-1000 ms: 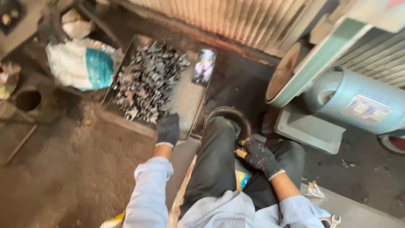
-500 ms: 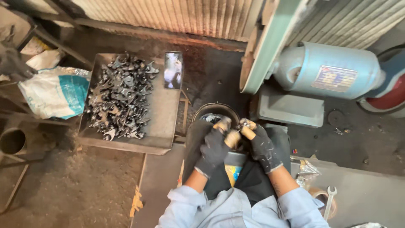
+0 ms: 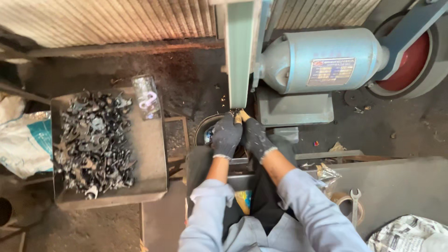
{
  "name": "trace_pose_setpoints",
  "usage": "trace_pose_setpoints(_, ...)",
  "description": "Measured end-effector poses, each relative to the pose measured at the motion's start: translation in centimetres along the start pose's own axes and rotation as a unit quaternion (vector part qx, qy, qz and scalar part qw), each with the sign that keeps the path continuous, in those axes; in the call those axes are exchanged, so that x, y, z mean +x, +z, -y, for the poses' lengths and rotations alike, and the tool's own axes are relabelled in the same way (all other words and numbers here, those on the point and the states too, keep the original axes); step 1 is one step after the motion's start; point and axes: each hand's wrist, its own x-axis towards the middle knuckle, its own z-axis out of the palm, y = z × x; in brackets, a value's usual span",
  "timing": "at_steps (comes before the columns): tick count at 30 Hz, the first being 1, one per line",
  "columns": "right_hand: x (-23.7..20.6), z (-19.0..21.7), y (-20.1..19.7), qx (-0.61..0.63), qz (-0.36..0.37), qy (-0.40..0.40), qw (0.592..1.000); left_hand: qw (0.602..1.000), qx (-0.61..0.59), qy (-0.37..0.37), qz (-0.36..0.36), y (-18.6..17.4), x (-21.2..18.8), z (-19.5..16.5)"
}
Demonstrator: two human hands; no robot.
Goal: The person sits at a grinding station and repeatedly grinds small metal parts against a belt grinder. They pick up parts from a metal tray, hold them with gloved hands, and press them against the moving belt to smooth edges, creating sparks. The person occasionally pauses to inspect the parts before continuing.
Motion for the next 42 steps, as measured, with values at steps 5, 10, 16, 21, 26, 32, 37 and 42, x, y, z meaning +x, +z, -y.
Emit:
trace_pose_setpoints(5,1.1,-1.6,1.6,0.447,0.008,0.076,0.891,0.958,-0.283,0.039,0.041,1.6,1.1,1.7)
trace_pose_setpoints(10,0.6,-3.0,0.0,0.245,-0.094,-0.075,0.962,0.855,-0.513,0.070,-0.032,4.4,2.3,3.0)
trace_pose_setpoints(16,0.6,-3.1,2.3,0.493,-0.143,0.053,0.857,0.930,-0.347,0.109,0.062,4.8,2.8,2.7)
trace_pose_setpoints(21,0.5,-2.6,0.5,0.512,-0.101,0.022,0.853,0.896,-0.440,0.039,0.039,5.1,1.8,2.1)
trace_pose_setpoints(26,-1.7,-1.7,-3.0,0.512,-0.034,-0.043,0.857,0.808,-0.549,0.050,0.209,4.8,-0.5,2.8)
trace_pose_setpoints(32,-3.9,0.2,-2.3,0.220,-0.074,-0.084,0.969,0.947,-0.243,0.209,0.021,1.9,-2.4,4.9)
trace_pose_setpoints(37,-0.6,0.5,-0.3,0.272,0.012,0.030,0.962,0.983,-0.145,0.051,0.096,2.6,1.5,5.4)
trace_pose_setpoints(42,2.0,-1.4,0.5,0.048,-0.059,-0.019,0.997,0.970,-0.223,0.097,-0.008,5.9,2.7,5.3)
